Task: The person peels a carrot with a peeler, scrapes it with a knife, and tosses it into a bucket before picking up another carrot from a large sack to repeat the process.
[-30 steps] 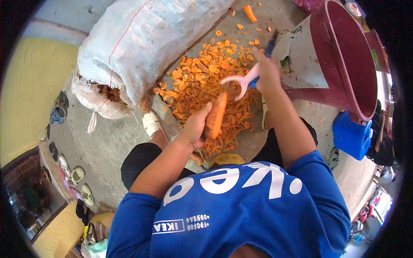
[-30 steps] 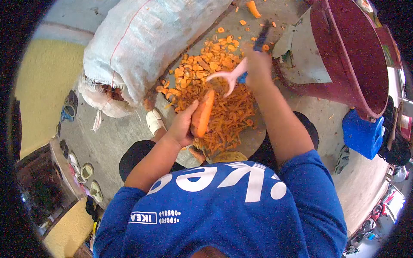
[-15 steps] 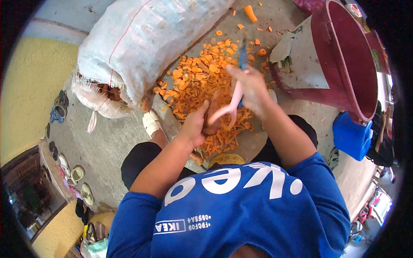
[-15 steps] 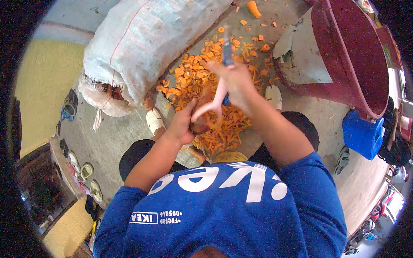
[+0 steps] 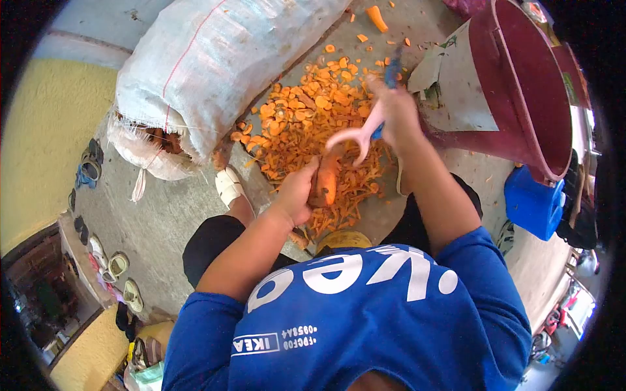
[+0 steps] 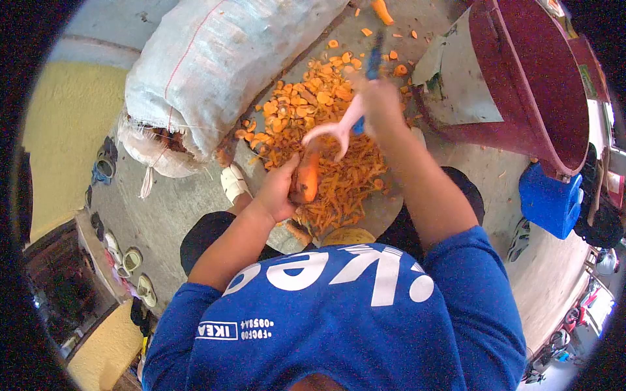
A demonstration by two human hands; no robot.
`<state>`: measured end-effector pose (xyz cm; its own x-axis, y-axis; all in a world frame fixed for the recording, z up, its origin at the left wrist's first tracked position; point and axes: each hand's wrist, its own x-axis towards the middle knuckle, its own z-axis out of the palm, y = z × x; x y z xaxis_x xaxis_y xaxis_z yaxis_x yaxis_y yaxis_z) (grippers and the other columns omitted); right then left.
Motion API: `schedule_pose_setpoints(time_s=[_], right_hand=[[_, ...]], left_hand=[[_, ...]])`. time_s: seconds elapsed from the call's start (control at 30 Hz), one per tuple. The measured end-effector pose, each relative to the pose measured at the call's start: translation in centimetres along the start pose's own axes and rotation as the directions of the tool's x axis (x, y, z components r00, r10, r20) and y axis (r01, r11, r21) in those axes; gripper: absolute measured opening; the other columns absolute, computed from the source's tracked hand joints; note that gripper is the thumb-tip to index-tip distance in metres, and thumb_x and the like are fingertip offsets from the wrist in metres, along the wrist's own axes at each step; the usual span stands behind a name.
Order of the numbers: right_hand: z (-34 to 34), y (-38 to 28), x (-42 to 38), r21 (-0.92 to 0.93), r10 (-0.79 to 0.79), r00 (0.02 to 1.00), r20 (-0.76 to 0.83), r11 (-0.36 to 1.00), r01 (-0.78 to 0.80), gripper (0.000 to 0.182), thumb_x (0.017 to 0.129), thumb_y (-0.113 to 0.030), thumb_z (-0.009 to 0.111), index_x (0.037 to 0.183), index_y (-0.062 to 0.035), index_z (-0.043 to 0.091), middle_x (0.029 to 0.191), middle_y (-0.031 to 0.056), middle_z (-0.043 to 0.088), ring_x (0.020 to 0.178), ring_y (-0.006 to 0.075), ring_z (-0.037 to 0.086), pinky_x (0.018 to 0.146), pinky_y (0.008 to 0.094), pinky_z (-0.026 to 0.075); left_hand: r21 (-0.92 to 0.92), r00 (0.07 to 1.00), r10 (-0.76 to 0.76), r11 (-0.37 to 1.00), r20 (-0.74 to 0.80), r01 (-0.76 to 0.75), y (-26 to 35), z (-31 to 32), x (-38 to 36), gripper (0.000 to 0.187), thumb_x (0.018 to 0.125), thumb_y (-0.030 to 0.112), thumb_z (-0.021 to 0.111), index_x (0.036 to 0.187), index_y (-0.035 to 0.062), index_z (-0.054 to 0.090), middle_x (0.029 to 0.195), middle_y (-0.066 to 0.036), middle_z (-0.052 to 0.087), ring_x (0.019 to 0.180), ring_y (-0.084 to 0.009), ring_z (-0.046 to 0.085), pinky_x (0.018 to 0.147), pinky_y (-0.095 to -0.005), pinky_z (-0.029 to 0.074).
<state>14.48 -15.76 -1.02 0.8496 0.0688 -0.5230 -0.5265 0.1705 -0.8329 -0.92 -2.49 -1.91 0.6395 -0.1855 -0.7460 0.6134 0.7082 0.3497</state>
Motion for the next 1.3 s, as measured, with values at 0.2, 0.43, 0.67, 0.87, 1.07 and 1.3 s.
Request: schedule_pose_setpoints(time_s=[0.2, 0.43, 0.67, 0.87, 1.07, 1.3], right_hand=[[0.0, 1.9, 0.7, -0.175, -0.027, 0.999, 0.032, 0.984, 0.032, 0.027, 0.068, -0.023, 0.067, 0.064, -0.0094, 0.044, 0.056, -0.0027, 0.038, 0.046, 0.0097, 0.035, 0.042, 0.0265, 0.029], [0.6, 0.7, -0.4, 0.037, 0.015, 1.0, 0.009, 0.999, -0.015, 0.028, 0.071, -0.025, 0.065, 0.071, -0.006, 0.045, 0.062, -0.0002, 0.04, 0.051, 0.0109, 0.037, 0.045, 0.0277, 0.031], [-0.6, -0.4, 1.6, -0.012, -0.015, 0.989, -0.15, 1.0, 0.013, 0.024, 0.07, -0.02, 0.064, 0.069, -0.0083, 0.043, 0.057, -0.0012, 0.038, 0.048, 0.0113, 0.036, 0.042, 0.0289, 0.029], [2.4, 1.4, -4.2, -0.073, 0.006, 0.969, 0.247, 0.997, 0.012, 0.024, 0.07, -0.022, 0.066, 0.067, -0.01, 0.045, 0.055, -0.0044, 0.036, 0.047, 0.0075, 0.033, 0.042, 0.025, 0.026], [-0.2, 0.8, 1.4, -0.057, -0.096, 0.983, -0.157, 0.995, 0.088, 0.023, 0.071, -0.022, 0.065, 0.067, -0.0089, 0.047, 0.058, -0.0044, 0.041, 0.049, 0.0063, 0.036, 0.042, 0.0241, 0.029], [2.3, 1.3, -4.1, -0.188, -0.046, 0.972, 0.229, 0.978, 0.09, 0.023, 0.07, -0.022, 0.066, 0.068, -0.0077, 0.048, 0.057, -0.0023, 0.042, 0.049, 0.0077, 0.038, 0.042, 0.0255, 0.031]], left_hand=[[0.092, 0.991, -0.058, 0.995, 0.117, 0.047, 0.1, -0.9, 0.0, 0.03, 0.087, 0.03, 0.038, 0.101, 0.0066, 0.05, 0.084, -0.004, 0.056, 0.073, -0.0125, 0.054, 0.066, -0.0277, 0.045], [0.038, 0.994, 0.009, 0.999, 0.105, -0.013, 0.6, 0.2, -0.7, 0.028, 0.086, 0.031, 0.038, 0.098, 0.0083, 0.051, 0.082, -0.001, 0.056, 0.07, -0.0091, 0.053, 0.062, -0.0243, 0.044], [-0.007, 0.984, -0.075, 0.997, 0.164, 0.077, -0.1, -1.4, 0.4, 0.032, 0.087, 0.029, 0.037, 0.107, 0.0066, 0.046, 0.093, -0.006, 0.055, 0.079, -0.0166, 0.056, 0.072, -0.0312, 0.046], [-0.074, 0.972, -0.065, 0.994, 0.227, 0.084, 0.0, -2.0, 1.1, 0.035, 0.087, 0.031, 0.034, 0.111, 0.0067, 0.044, 0.094, -0.008, 0.055, 0.081, -0.0192, 0.056, 0.07, -0.036, 0.047], [-0.056, 0.991, -0.084, 0.994, 0.107, 0.09, -1.4, -0.8, 0.7, 0.032, 0.088, 0.029, 0.033, 0.107, 0.0079, 0.047, 0.09, -0.007, 0.056, 0.078, -0.0184, 0.056, 0.067, -0.0338, 0.047], [-0.138, 0.991, -0.048, 0.988, 0.128, 0.066, 0.4, -0.5, 0.0, 0.029, 0.087, 0.029, 0.037, 0.1, 0.0072, 0.05, 0.087, -0.005, 0.056, 0.075, -0.0151, 0.055, 0.066, -0.0308, 0.045]])
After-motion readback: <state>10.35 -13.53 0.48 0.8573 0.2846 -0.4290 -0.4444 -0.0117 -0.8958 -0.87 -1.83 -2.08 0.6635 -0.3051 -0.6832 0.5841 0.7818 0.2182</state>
